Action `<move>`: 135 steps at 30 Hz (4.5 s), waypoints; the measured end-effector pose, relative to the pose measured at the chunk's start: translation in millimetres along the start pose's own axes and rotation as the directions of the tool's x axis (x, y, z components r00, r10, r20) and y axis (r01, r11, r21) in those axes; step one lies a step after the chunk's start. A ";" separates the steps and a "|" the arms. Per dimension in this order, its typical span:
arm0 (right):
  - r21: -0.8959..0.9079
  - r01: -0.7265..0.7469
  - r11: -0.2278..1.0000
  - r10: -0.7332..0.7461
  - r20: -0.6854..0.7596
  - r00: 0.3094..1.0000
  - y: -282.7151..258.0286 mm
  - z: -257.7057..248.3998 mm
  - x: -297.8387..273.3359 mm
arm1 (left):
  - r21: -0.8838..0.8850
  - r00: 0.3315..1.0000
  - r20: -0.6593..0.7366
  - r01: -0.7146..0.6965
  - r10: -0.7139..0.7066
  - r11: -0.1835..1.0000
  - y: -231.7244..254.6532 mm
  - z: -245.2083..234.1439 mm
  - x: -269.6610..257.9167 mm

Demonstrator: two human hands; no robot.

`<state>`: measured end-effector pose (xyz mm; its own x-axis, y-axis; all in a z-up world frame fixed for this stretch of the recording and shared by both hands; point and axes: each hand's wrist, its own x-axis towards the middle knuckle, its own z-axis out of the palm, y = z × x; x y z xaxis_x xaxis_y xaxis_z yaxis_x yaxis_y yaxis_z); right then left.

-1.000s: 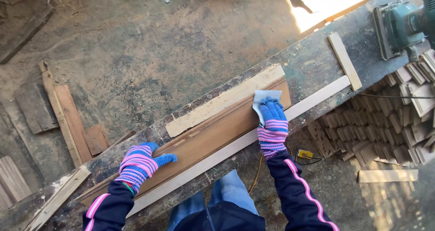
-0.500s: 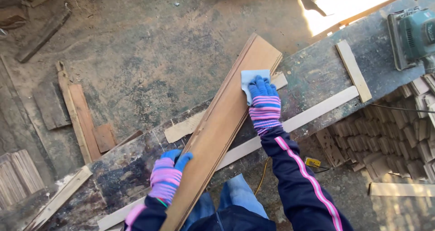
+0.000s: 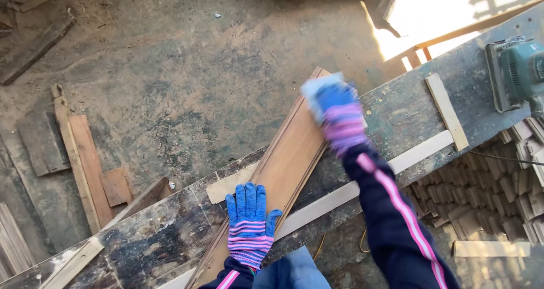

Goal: The recorder uses an orbital sander to smooth a piece of wood and then follows up with a manual sanding block.

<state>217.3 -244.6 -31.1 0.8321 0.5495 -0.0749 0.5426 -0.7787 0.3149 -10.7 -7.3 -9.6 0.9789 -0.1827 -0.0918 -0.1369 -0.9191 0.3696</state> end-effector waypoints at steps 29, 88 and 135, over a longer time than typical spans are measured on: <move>0.452 -0.048 0.891 0.123 -0.139 0.983 22.3 -4.6 14.1 | 0.057 0.970 -0.169 0.185 -0.173 0.981 3.5 -3.5 -13.8; 0.410 -0.063 0.910 0.169 -0.227 0.959 15.6 1.5 -15.3 | 0.093 0.866 -0.142 0.494 -0.479 0.864 13.6 -11.5 -31.9; 0.488 0.428 0.761 -0.298 -0.323 0.898 -56.1 -71.7 -79.0 | 0.066 0.862 -0.184 0.489 -0.471 0.870 16.1 -9.0 -34.2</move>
<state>112.8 -222.6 25.0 0.5485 0.8236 0.1443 0.8250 -0.5049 -0.2541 -45.0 -12.7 7.8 0.9368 0.3400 -0.0830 0.3500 -0.9116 0.2155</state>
